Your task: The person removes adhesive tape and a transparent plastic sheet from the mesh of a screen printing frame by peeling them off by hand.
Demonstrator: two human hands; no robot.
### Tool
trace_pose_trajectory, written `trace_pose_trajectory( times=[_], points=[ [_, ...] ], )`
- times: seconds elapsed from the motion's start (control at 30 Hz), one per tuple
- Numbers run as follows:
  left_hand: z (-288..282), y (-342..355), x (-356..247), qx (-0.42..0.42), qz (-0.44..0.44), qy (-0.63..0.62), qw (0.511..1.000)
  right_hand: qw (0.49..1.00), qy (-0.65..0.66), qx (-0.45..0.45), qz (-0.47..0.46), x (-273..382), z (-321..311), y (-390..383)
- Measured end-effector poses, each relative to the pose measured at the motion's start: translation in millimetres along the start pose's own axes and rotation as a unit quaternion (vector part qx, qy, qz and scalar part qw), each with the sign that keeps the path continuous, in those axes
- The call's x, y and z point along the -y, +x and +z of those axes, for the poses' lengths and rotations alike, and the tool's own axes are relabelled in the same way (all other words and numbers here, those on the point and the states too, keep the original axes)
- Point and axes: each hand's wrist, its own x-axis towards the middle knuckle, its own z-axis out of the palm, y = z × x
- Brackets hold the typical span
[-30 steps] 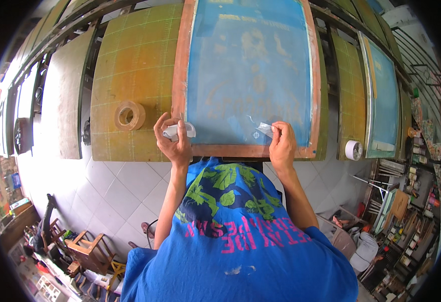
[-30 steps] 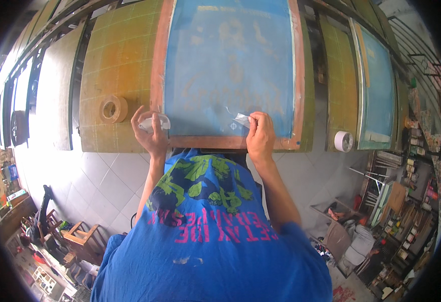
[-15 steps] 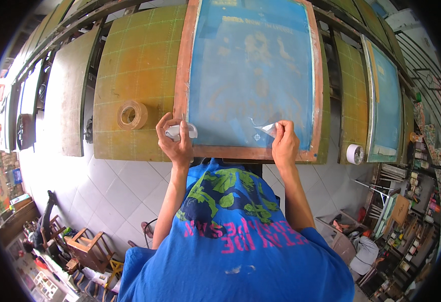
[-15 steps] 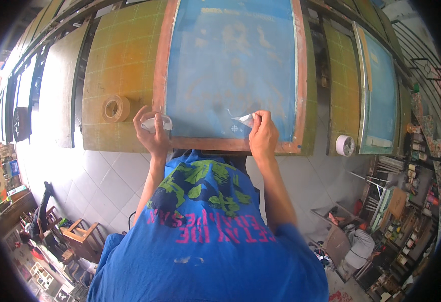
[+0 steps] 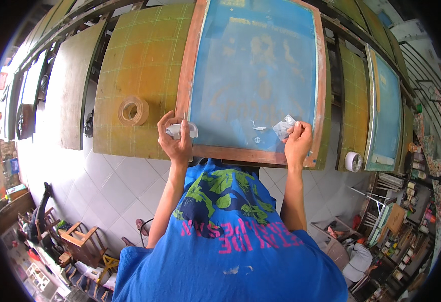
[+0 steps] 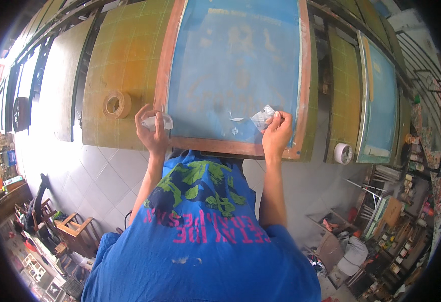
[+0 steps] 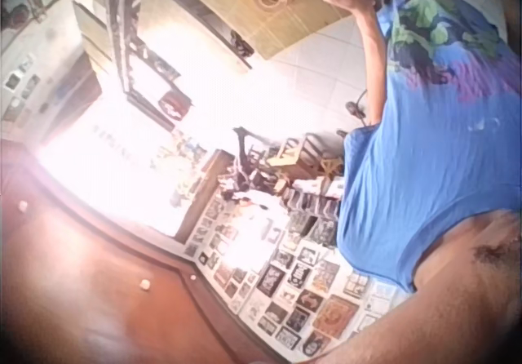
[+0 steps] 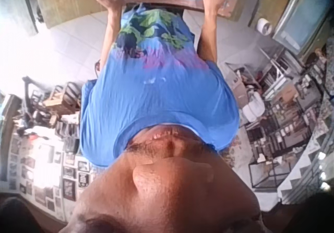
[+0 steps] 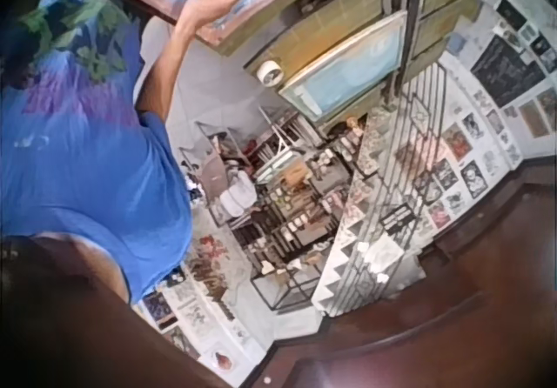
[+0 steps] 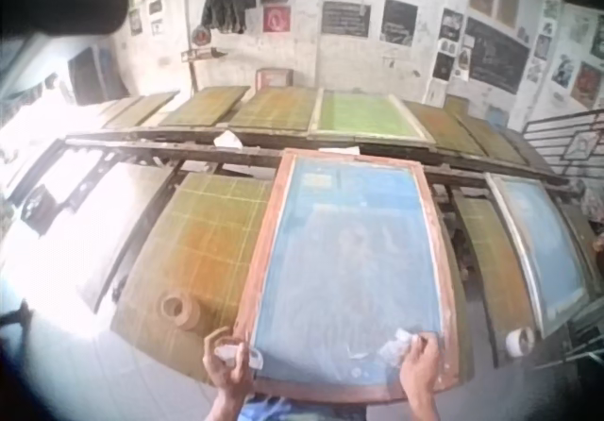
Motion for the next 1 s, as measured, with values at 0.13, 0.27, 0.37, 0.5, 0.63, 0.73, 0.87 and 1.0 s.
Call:
trace_pose_trajectory(
  times=[0.13,0.27,0.37,0.5,0.63,0.73,0.87,1.0],
  points=[
    [0.0,-0.5,-1.7,-0.003,-0.025,-0.007,1.000,0.997,0.068,-0.020,0.007,-6.3,3.7,2.0],
    [-0.7,-1.2,-0.2,-0.007,-0.002,-0.006,1.000,0.988,0.135,-0.063,0.031,-18.1,5.0,4.7],
    [-1.8,2.0,-1.9,-0.001,-0.007,0.000,1.000,0.944,0.159,-0.255,0.134,-13.7,-13.6,22.5],
    [-3.5,1.5,-8.4,0.010,-0.048,-0.016,0.999,0.931,0.219,-0.292,0.017,-0.8,-78.8,49.5],
    [-10.6,12.0,-11.3,0.049,-0.122,-0.080,0.988,0.981,0.173,-0.066,-0.062,25.6,-58.6,14.1],
    [-12.9,19.1,-58.2,0.188,-0.132,-0.150,0.962,0.969,0.165,0.092,-0.158,54.1,-11.9,-31.7],
    [-11.1,19.5,-108.5,0.374,-0.030,-0.076,0.924,0.932,0.150,0.258,-0.207,100.0,24.5,-79.8],
    [-27.5,8.3,-96.9,0.437,-0.154,-0.102,0.881,0.914,0.178,0.316,-0.185,99.4,25.3,-73.4]
  ],
)
